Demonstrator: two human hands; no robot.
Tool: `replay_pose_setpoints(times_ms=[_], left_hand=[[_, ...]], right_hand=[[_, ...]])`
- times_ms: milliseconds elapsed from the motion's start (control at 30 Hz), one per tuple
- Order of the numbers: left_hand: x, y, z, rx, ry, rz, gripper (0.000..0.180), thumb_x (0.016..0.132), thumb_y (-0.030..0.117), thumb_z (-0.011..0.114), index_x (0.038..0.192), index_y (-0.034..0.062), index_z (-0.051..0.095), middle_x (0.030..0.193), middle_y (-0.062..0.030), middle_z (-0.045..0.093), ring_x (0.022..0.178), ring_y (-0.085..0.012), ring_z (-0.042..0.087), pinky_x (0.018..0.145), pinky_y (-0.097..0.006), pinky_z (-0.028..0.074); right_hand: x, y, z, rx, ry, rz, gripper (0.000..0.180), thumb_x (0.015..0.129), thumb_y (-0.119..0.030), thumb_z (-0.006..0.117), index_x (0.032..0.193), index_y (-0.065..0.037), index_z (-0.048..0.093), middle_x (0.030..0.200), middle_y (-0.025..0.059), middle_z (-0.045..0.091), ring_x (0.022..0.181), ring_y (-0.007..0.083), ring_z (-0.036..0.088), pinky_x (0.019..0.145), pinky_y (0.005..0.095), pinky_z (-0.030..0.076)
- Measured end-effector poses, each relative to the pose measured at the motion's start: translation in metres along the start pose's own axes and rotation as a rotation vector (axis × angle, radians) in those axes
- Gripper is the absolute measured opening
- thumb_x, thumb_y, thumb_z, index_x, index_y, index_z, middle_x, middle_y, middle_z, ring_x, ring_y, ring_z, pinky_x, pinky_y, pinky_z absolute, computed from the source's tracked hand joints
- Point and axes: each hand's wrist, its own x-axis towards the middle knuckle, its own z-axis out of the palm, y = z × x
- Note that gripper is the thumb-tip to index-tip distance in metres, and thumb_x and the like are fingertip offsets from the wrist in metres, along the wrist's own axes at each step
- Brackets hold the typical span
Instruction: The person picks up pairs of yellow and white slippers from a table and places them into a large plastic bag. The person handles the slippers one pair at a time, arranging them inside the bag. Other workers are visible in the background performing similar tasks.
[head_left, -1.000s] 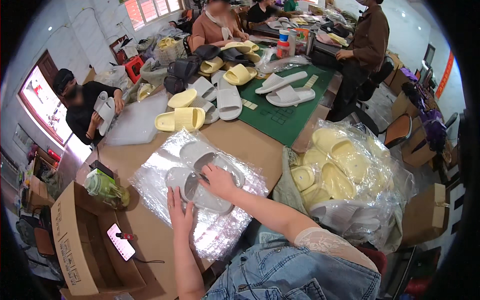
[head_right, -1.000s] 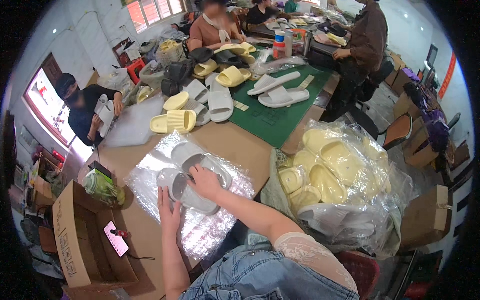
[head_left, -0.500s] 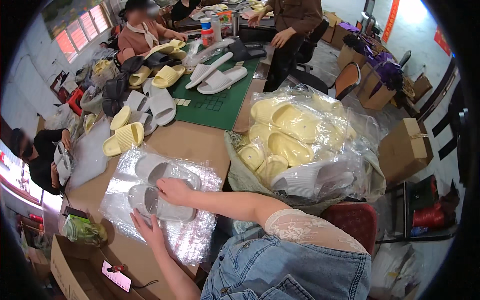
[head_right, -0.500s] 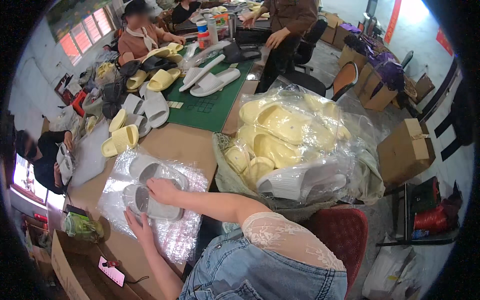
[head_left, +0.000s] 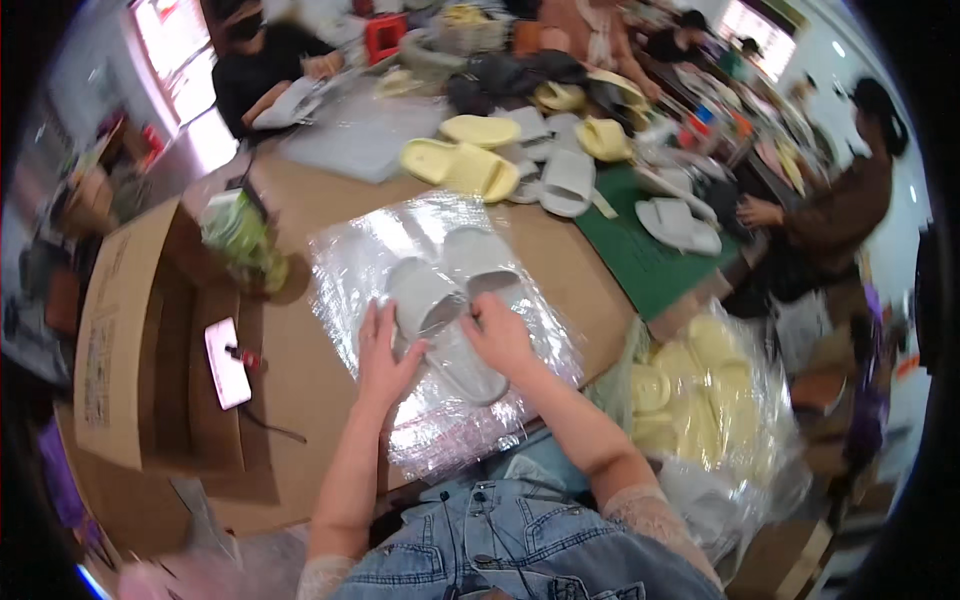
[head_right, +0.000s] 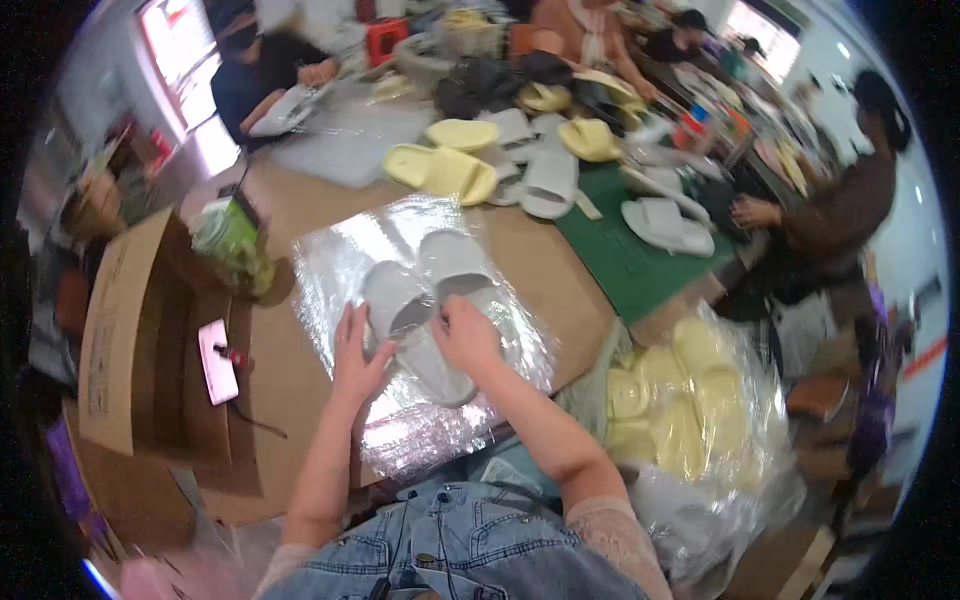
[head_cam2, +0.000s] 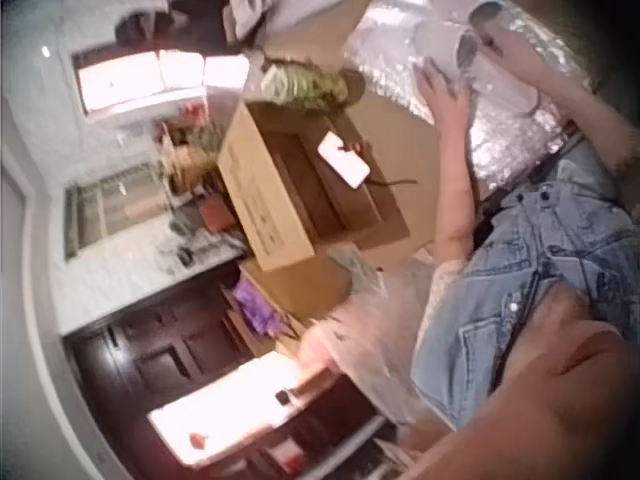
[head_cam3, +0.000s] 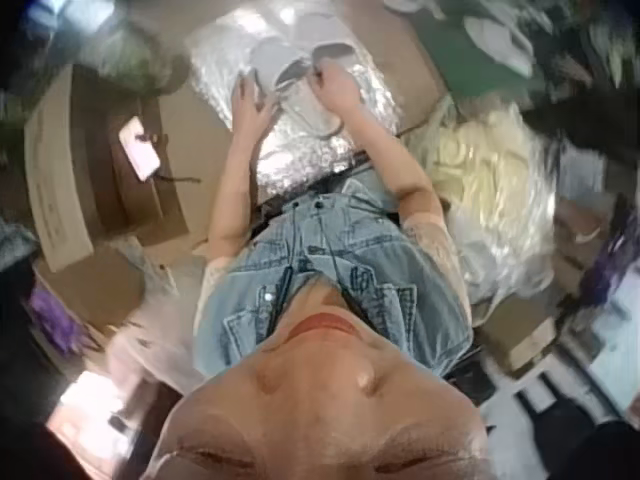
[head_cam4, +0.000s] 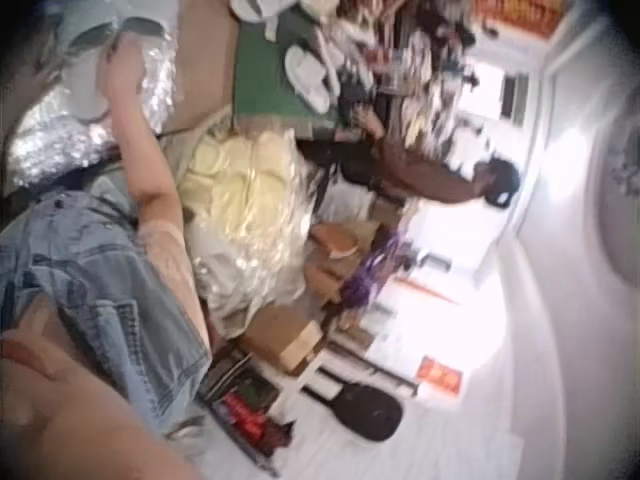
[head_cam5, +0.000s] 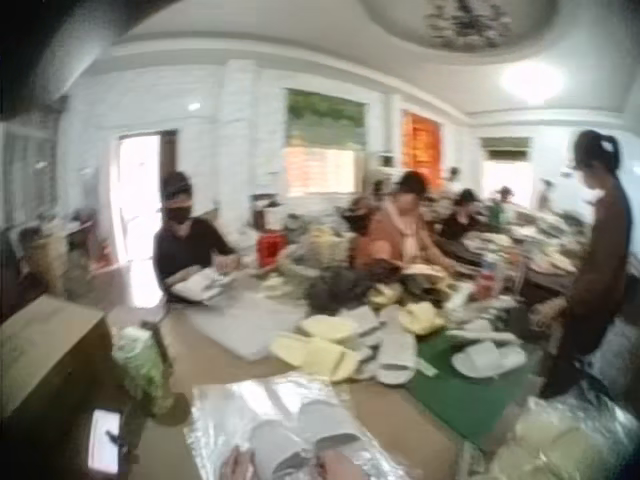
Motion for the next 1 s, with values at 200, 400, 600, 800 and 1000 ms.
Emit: replay_pose_setpoints(times_ms=[200, 400, 600, 800, 1000], left_hand=[[0.003, -0.001, -0.005, -0.012, -0.01, -0.045, 0.082, 0.08, 0.042, 0.072, 0.146, 0.0093, 0.035, 0.152, -0.0284, 0.022, 0.139, -0.0443, 0.026, 0.114, -0.048, 0.026], [0.009, 0.001, -0.007, 0.003, -0.01, -0.067, 0.083, 0.079, 0.038, 0.073, 0.146, 0.0086, 0.035, 0.151, -0.0262, 0.025, 0.138, -0.0435, 0.027, 0.113, -0.048, 0.026], [0.01, -0.003, -0.009, -0.026, -0.072, -0.079, 0.081, 0.083, 0.043, 0.069, 0.147, 0.0088, 0.034, 0.151, -0.0265, 0.024, 0.14, -0.0447, 0.025, 0.113, -0.05, 0.025], [0.021, -0.005, -0.009, -0.06, -0.117, -0.129, 0.082, 0.082, 0.044, 0.07, 0.147, 0.0097, 0.034, 0.153, -0.0253, 0.02, 0.14, -0.0439, 0.024, 0.112, -0.052, 0.025], [0.04, -0.014, -0.004, -0.138, -0.066, -0.076, 0.083, 0.075, 0.041, 0.077, 0.142, 0.0075, 0.042, 0.151, -0.025, 0.028, 0.137, -0.0424, 0.033, 0.11, -0.051, 0.029]], right_hand=[[0.019, -0.005, -0.012, 0.014, -0.088, -0.043, 0.029, 0.083, -0.027, 0.07, 0.088, -0.004, 0.053, 0.084, 0.0151, 0.063, 0.074, 0.0359, 0.063, 0.066, 0.0444, 0.049], [0.034, -0.007, -0.008, -0.064, -0.065, 0.029, 0.03, 0.077, -0.028, 0.075, 0.08, -0.006, 0.055, 0.069, 0.0111, 0.06, 0.064, 0.0302, 0.061, 0.058, 0.0412, 0.047], [0.024, -0.012, -0.002, 0.056, 0.008, 0.136, 0.025, 0.075, -0.016, 0.076, 0.075, -0.006, 0.053, 0.062, 0.0051, 0.047, 0.054, 0.0197, 0.044, 0.051, 0.0341, 0.038], [0.025, 0.013, 0.005, 0.115, -0.022, 0.099, 0.023, 0.069, 0.0, 0.073, 0.075, -0.005, 0.051, 0.063, 0.0041, 0.044, 0.054, 0.0163, 0.041, 0.05, 0.0313, 0.034], [0.03, 0.021, 0.005, 0.127, -0.023, 0.178, 0.021, 0.066, 0.0, 0.07, 0.076, -0.003, 0.052, 0.066, 0.0069, 0.049, 0.055, 0.0185, 0.045, 0.05, 0.0313, 0.036]])
